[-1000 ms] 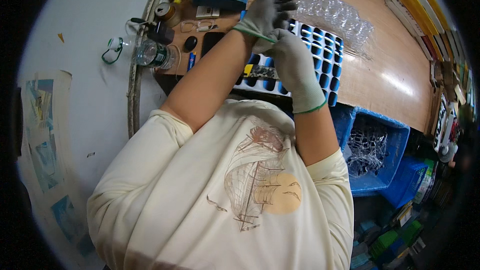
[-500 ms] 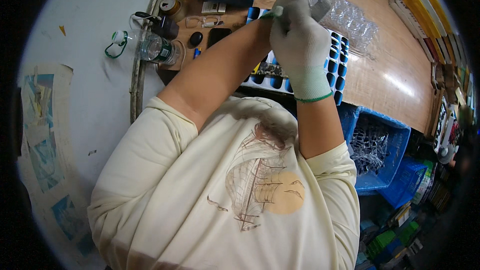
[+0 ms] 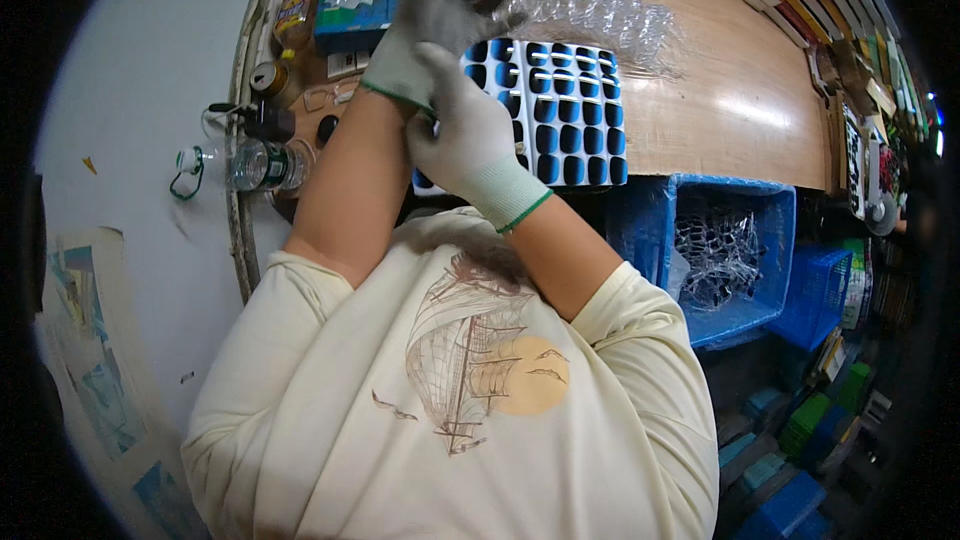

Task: The person places small black cylindrical objects into a white foam tray, then wraps the tray in bubble wrap and places it into a blue bin. The person repeats this process with additional objects and trays.

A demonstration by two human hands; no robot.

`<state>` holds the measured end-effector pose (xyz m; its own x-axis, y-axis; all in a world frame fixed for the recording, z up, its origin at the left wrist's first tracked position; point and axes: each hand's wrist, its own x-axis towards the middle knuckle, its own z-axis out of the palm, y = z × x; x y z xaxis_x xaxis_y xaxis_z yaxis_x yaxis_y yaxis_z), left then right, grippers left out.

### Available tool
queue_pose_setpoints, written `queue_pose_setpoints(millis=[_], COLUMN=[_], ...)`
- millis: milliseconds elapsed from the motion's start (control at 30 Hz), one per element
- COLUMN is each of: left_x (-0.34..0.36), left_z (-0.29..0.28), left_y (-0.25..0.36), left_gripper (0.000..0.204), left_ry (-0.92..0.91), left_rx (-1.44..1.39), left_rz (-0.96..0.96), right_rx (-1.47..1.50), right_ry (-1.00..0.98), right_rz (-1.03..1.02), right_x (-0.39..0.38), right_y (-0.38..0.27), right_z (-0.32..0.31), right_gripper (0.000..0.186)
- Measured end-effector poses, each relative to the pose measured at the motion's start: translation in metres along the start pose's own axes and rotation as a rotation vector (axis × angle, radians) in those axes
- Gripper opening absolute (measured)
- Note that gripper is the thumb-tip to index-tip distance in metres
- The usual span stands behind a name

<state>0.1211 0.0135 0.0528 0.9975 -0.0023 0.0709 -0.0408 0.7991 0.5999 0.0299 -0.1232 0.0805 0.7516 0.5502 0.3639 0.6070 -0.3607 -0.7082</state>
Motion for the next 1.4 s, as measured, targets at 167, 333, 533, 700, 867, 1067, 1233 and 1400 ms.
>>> queue_pose_setpoints(millis=[167,333,533,700,867,1067,1233,1400], left_x=[-0.007,-0.026,-0.027,-0.03,-0.089,-0.183,-0.109,0.035], left_z=[0.05,0.055,0.031,-0.028,-0.092,-0.062,-0.016,-0.077], left_y=[0.009,0.01,0.031,0.028,0.007,-0.011,-0.005,0.002], left_gripper=[0.043,0.084,0.096,0.086,0.057,0.048,0.04,0.04], left_ry=[0.285,0.455,0.435,0.313,0.487,0.496,0.457,-0.403], left_rx=[-0.505,-0.307,-0.13,0.019,0.149,0.529,0.976,2.169], left_rz=[0.244,0.18,0.302,0.26,0.134,-0.128,-0.287,-0.208], right_rx=[0.322,-0.111,-0.122,-0.008,0.079,-0.142,-0.025,0.087], right_ry=[-0.136,-0.601,-0.826,-0.684,-0.461,-0.007,-0.038,-0.105], right_rz=[0.445,-0.079,0.151,0.038,0.291,0.563,0.717,0.86], right_x=[0.003,0.007,0.01,0.003,0.013,0.002,0.01,0.032], right_y=[0.047,0.064,0.004,0.024,0.086,0.283,0.331,0.334], right_z=[0.036,0.055,0.01,0.017,-0.039,-0.148,-0.173,-0.135], right_gripper=[0.046,0.026,0.024,0.028,0.032,0.031,0.045,0.065])
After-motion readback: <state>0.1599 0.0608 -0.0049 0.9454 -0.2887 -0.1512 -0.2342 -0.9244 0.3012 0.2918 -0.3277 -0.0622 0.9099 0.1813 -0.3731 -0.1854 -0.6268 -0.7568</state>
